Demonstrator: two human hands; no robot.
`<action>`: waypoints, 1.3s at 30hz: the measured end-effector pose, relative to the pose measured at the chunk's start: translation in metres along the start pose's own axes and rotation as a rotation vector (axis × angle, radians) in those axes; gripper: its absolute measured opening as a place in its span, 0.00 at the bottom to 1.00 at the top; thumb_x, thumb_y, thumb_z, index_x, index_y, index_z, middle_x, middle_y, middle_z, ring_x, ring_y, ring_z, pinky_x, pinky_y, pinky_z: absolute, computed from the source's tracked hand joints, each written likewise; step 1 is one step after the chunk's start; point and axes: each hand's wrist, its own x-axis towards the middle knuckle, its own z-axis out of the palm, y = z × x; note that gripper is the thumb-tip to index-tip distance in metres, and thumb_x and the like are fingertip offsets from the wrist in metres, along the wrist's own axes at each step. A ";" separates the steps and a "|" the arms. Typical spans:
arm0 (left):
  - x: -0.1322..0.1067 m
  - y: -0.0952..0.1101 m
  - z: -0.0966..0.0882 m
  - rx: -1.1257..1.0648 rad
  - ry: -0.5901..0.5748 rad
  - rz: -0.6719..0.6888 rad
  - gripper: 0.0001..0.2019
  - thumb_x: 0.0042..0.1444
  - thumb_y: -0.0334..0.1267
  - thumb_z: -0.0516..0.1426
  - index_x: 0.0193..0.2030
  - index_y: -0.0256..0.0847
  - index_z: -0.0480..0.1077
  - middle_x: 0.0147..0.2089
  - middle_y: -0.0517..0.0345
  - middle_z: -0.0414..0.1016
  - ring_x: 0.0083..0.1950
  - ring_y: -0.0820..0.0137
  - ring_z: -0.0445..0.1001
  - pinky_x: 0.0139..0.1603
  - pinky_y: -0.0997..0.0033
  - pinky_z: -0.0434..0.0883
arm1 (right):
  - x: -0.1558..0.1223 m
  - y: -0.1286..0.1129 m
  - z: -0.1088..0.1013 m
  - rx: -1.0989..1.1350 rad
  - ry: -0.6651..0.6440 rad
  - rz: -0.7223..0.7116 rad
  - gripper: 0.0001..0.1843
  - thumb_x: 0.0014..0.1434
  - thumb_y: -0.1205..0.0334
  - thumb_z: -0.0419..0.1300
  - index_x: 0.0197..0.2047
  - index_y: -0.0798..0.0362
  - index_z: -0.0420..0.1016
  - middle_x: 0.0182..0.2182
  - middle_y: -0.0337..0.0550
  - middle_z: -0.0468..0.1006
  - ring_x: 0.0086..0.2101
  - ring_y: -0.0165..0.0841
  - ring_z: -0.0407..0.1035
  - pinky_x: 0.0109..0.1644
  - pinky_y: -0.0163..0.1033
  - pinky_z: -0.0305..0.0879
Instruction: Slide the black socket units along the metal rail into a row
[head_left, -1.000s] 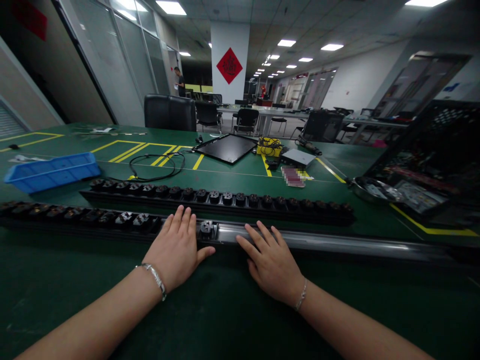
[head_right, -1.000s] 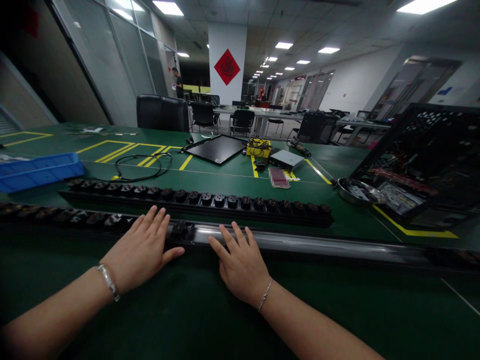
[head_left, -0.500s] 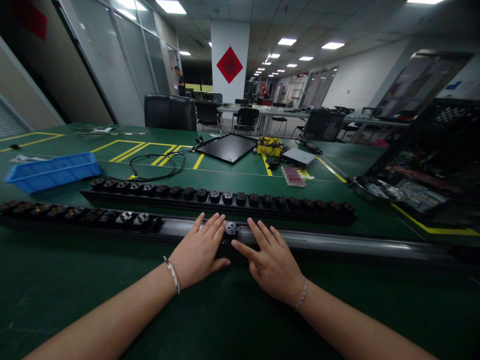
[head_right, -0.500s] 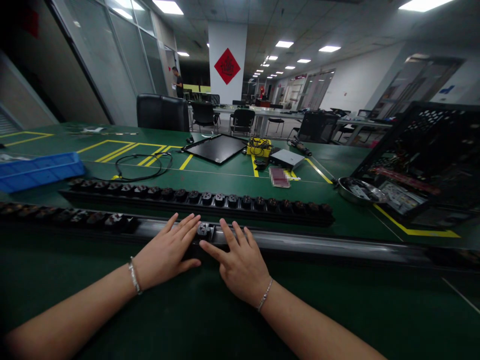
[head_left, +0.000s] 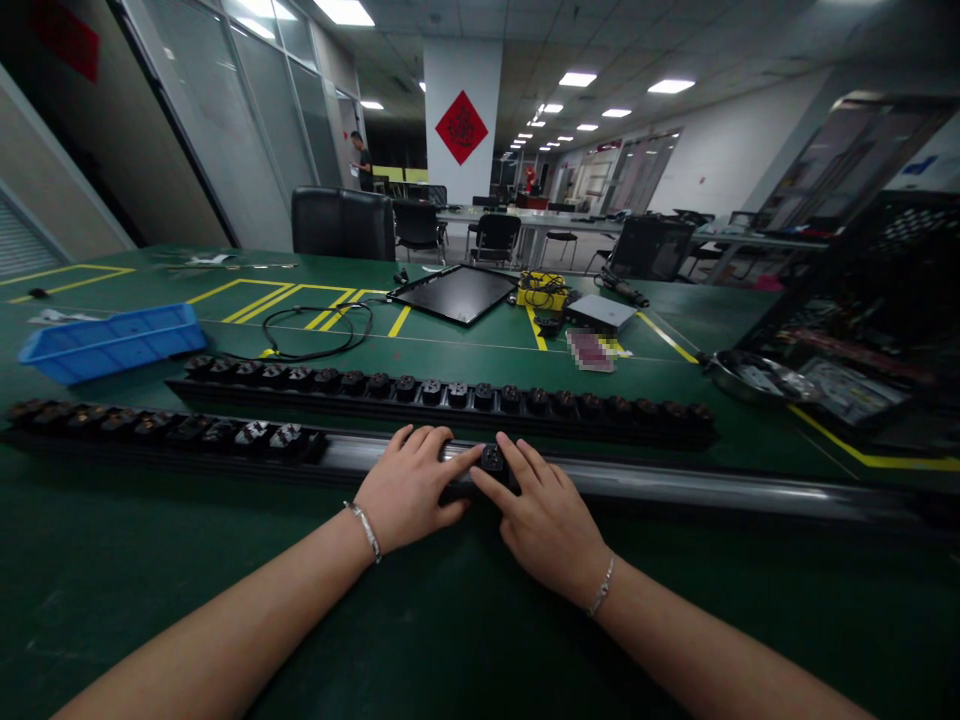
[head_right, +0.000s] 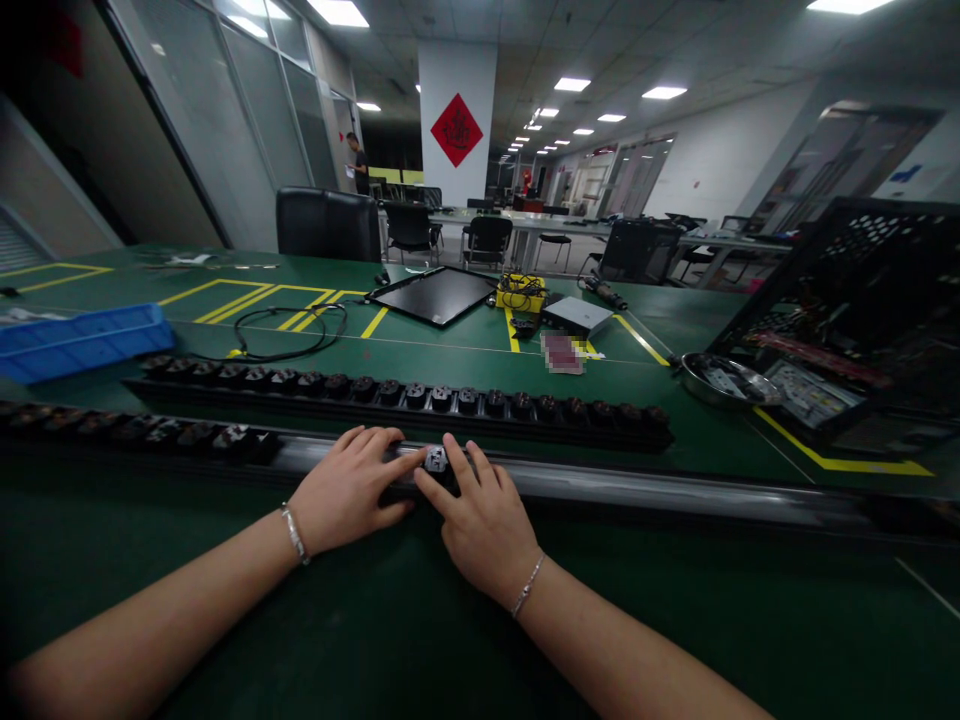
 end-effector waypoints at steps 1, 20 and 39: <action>0.000 0.000 0.000 -0.001 0.001 -0.002 0.31 0.50 0.48 0.58 0.62 0.54 0.56 0.55 0.50 0.63 0.55 0.56 0.62 0.58 0.49 0.56 | 0.000 0.001 -0.001 0.002 -0.008 0.002 0.34 0.52 0.69 0.55 0.61 0.37 0.59 0.65 0.47 0.45 0.60 0.47 0.49 0.54 0.49 0.56; -0.001 0.000 0.001 -0.035 0.021 -0.025 0.28 0.54 0.52 0.54 0.61 0.49 0.58 0.54 0.50 0.64 0.55 0.59 0.63 0.57 0.54 0.57 | -0.001 0.004 -0.031 -0.155 0.037 -0.047 0.20 0.62 0.51 0.50 0.46 0.56 0.73 0.53 0.49 0.68 0.59 0.43 0.51 0.63 0.55 0.41; 0.000 -0.003 0.003 -0.037 0.025 -0.015 0.28 0.55 0.54 0.53 0.61 0.49 0.58 0.53 0.51 0.64 0.54 0.59 0.63 0.56 0.53 0.59 | -0.011 0.036 -0.072 -0.392 -0.411 0.170 0.18 0.60 0.53 0.54 0.32 0.57 0.78 0.32 0.50 0.73 0.39 0.42 0.65 0.43 0.47 0.59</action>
